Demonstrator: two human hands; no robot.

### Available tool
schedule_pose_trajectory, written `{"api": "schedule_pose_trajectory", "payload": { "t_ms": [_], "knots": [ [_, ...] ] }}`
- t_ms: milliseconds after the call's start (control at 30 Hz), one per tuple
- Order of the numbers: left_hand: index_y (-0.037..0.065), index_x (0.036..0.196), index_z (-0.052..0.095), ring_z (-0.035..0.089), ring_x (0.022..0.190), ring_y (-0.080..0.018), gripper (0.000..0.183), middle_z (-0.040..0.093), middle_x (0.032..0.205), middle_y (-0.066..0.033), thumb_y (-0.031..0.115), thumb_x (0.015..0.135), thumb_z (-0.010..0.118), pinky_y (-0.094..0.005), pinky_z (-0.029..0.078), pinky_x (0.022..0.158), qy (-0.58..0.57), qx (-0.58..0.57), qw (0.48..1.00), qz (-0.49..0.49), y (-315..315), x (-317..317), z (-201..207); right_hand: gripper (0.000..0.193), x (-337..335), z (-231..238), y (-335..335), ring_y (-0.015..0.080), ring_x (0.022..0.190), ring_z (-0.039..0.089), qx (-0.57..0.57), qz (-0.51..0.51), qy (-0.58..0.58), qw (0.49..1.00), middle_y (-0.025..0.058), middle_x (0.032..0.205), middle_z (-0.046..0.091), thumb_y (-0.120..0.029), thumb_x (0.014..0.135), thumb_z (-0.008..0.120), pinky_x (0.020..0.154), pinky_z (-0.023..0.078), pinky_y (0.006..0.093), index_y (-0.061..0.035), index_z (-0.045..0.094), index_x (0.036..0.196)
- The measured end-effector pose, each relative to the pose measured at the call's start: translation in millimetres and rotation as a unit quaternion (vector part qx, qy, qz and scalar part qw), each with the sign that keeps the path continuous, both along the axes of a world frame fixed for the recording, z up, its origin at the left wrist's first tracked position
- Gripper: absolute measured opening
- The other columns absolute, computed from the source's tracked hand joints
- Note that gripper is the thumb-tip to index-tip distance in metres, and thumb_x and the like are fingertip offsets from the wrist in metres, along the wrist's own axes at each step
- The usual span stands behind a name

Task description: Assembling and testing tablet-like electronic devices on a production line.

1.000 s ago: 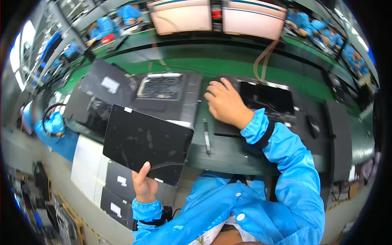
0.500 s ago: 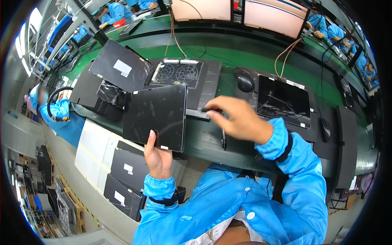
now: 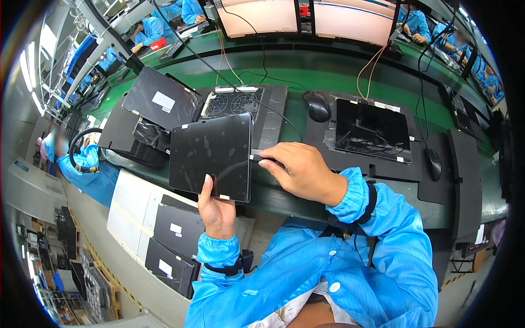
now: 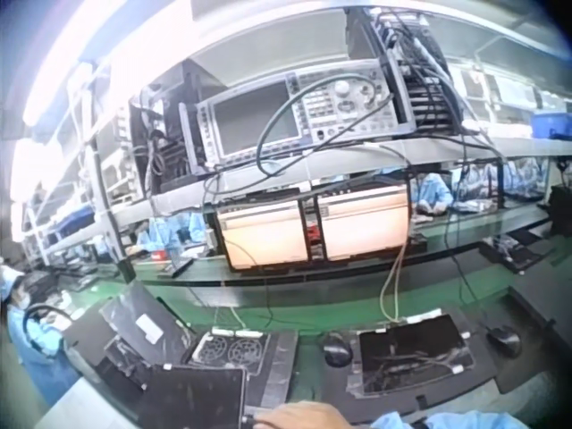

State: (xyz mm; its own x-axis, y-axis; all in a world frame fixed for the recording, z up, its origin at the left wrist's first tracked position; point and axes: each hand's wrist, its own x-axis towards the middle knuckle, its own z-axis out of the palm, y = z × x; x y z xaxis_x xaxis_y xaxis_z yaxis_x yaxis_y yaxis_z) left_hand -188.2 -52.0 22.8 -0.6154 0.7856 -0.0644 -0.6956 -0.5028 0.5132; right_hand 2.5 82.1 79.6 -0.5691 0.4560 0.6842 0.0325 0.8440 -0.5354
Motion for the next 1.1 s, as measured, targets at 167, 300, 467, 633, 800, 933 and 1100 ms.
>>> {"api": "schedule_pose_trajectory", "payload": {
  "t_ms": [167,300,467,633,800,933,1100],
  "knots": [
    [0.003,0.123,0.065,0.069,0.113,-0.0253,0.023,0.072,0.120,-0.0123,0.008,0.101,0.061,-0.0423,0.055,0.103,0.025,-0.019,0.999,0.026,2.5,5.8,7.5,0.017,1.6,0.9,6.1,0.0349,0.083,0.069,0.001,0.024,-0.028,0.999,0.0144,0.092,0.072,-0.012,0.089,0.073,0.072,0.055,0.0424,-0.0025,0.070,0.103],
    [0.004,0.126,0.064,0.067,0.115,-0.0245,0.026,0.070,0.123,-0.0111,0.008,0.101,0.061,-0.0419,0.054,0.103,0.067,-0.027,0.997,0.016,2.3,2.3,5.8,0.016,2.3,1.6,9.6,0.0329,0.082,0.070,0.016,0.040,-0.084,0.996,0.0141,0.089,0.071,-0.008,0.088,0.074,0.070,0.055,0.0406,-0.0022,0.068,0.103],
    [0.005,0.146,0.047,0.059,0.126,-0.0261,0.047,0.058,0.139,-0.0118,0.006,0.101,0.059,-0.0439,0.050,0.108,0.145,-0.017,0.986,0.079,7.2,5.4,11.4,0.016,-5.9,1.5,4.2,0.0292,0.070,0.061,0.165,-0.077,0.081,0.980,0.0088,0.072,0.057,-0.010,0.084,0.075,0.064,0.048,0.0388,-0.0060,0.060,0.081],
    [0.002,0.149,0.043,0.055,0.130,-0.0268,0.050,0.055,0.142,-0.0123,0.007,0.102,0.059,-0.0424,0.044,0.113,0.175,-0.008,0.981,0.084,26.1,34.3,27.6,0.041,-15.2,-25.1,-20.9,0.0131,0.089,0.066,-0.612,0.136,0.093,0.773,0.0040,0.103,0.069,-0.039,0.096,0.074,0.076,0.053,0.0296,-0.0037,0.065,0.114],
    [0.004,0.154,0.039,0.044,0.142,-0.0321,0.071,0.047,0.153,-0.0129,0.027,0.090,0.059,-0.0512,0.028,0.122,0.147,0.201,0.963,-0.100,21.3,40.5,23.8,0.038,-2.9,-20.8,1.8,0.0186,0.106,0.069,-0.739,0.229,0.233,0.589,0.0071,0.118,0.070,-0.035,0.103,0.063,0.093,0.056,0.0366,-0.0052,0.061,0.127],
    [0.010,0.147,0.052,0.043,0.142,-0.0322,0.072,0.053,0.150,-0.0083,0.057,0.092,0.054,-0.0555,0.023,0.122,-0.135,0.215,0.940,-0.229,41.5,42.1,34.7,0.036,27.9,-19.3,13.5,0.0251,0.111,0.069,-0.752,0.147,0.285,0.576,0.0106,0.122,0.071,-0.034,0.102,0.063,0.103,0.051,0.0435,-0.0048,0.066,0.122],
    [0.015,0.139,0.058,0.053,0.132,-0.0270,0.047,0.060,0.141,-0.0031,0.041,0.102,0.054,-0.0499,0.037,0.116,-0.089,0.223,0.925,-0.294,71.9,63.9,29.2,0.015,73.6,-37.5,31.7,0.0206,0.111,0.067,-0.745,0.054,0.338,0.572,-0.0050,0.108,0.075,-0.029,0.095,0.075,0.105,0.047,0.0523,-0.0172,0.076,0.104]
  ]
}}
